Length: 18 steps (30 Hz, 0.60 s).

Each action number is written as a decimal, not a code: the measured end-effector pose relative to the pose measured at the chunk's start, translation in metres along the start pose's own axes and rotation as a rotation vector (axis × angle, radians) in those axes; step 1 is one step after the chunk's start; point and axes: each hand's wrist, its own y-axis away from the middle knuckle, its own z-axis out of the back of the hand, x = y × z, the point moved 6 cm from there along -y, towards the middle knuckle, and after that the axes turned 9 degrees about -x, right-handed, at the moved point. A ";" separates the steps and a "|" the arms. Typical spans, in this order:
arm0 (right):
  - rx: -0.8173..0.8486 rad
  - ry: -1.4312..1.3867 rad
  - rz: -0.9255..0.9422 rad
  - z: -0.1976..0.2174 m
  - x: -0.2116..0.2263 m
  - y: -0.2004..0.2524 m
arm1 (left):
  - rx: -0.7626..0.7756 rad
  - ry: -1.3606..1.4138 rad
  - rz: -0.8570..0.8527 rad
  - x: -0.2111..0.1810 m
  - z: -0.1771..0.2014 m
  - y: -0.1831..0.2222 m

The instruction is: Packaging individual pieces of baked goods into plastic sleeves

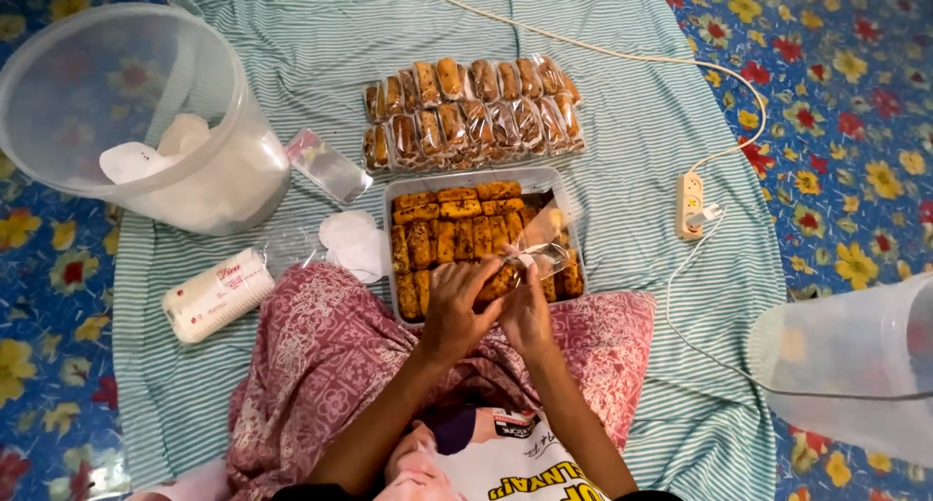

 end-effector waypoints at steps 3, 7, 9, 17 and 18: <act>-0.028 0.062 0.080 0.016 -0.003 -0.007 | -0.006 0.090 0.047 0.001 -0.001 0.004; -0.091 0.055 0.080 0.011 -0.011 0.002 | -0.027 0.238 0.146 0.001 -0.002 0.004; -0.090 0.077 0.103 0.001 -0.008 0.009 | -0.053 0.239 0.123 -0.004 0.002 0.000; 0.189 0.086 0.235 -0.021 0.027 0.016 | -0.073 0.116 -0.023 0.001 0.000 0.003; 0.187 0.086 0.234 -0.026 0.031 0.017 | -0.072 0.116 -0.021 0.000 0.000 0.003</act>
